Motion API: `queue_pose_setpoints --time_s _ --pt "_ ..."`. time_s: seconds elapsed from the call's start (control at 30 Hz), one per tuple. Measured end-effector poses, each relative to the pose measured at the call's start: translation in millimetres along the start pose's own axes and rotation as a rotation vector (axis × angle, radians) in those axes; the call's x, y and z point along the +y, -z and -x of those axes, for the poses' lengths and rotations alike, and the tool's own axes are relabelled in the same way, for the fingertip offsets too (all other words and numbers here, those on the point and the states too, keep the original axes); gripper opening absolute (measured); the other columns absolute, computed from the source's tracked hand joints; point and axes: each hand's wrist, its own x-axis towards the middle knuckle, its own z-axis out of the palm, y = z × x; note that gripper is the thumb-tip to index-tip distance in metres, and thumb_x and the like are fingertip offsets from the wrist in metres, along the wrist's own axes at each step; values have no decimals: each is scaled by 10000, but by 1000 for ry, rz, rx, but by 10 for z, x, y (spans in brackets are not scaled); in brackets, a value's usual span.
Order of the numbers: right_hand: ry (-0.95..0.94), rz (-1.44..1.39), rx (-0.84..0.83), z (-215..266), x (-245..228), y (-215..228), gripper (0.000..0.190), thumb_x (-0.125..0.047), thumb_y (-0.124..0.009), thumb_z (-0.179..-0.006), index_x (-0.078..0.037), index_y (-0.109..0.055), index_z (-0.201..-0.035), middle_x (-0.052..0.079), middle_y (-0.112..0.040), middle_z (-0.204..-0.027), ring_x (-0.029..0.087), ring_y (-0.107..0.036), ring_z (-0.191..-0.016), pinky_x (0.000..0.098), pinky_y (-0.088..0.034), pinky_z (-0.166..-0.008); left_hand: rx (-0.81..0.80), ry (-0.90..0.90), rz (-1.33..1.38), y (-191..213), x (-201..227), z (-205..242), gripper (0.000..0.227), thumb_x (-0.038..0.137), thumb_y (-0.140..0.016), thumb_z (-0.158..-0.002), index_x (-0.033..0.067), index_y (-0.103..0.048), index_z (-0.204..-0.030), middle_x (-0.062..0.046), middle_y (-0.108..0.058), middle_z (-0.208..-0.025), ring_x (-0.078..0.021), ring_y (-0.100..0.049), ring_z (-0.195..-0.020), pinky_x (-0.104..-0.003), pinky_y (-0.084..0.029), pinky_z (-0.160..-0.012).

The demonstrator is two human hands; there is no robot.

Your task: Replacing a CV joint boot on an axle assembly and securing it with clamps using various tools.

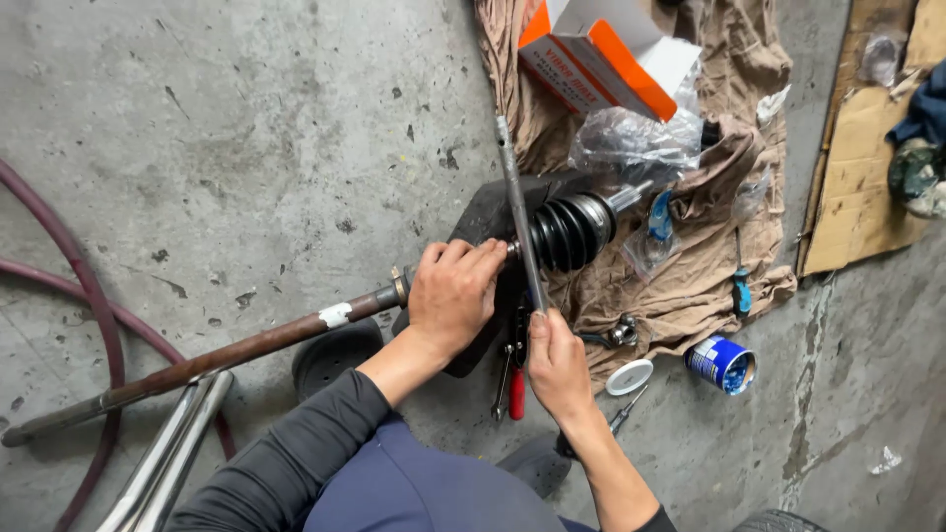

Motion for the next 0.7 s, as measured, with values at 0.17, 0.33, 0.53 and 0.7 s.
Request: queue_pose_setpoints --time_s 0.17,0.33,0.53,0.7 --pt "44 -67 71 132 -102 39 323 -278 -441 -1079 -46 -564 -891 63 -507 -557 176 -510 -477 354 -411 -484 0 -10 -25 -19 -27 17 298 120 -692 -878 57 -729 -1167 -52 -753 -1186 -200 -656 -974 -367 -473 -875" --pt "208 -114 101 101 110 8 316 -268 -438 -1083 -41 -559 -900 20 -528 -595 115 -531 -510 306 -428 -502 5 24 31 64 19 -86 262 160 -702 -906 91 -732 -1157 -25 -756 -1138 -206 -656 -969 -377 -470 -872" --pt "74 -161 54 122 355 23 338 -292 -443 -1074 -45 -571 -882 24 -513 -576 131 -497 -503 307 -410 -494 -207 249 146 121 -4 -324 215 278 -744 -876 147 -751 -1047 -41 -742 -953 -283 -651 -951 -433 -463 -810" --pt "104 -198 12 107 348 9 335 -290 -451 -1079 -44 -558 -876 40 -516 -584 149 -511 -504 323 -419 -502 -352 425 233 233 57 -492 221 342 -753 -875 172 -744 -1016 -40 -730 -891 -270 -675 -926 -435 -529 -786"
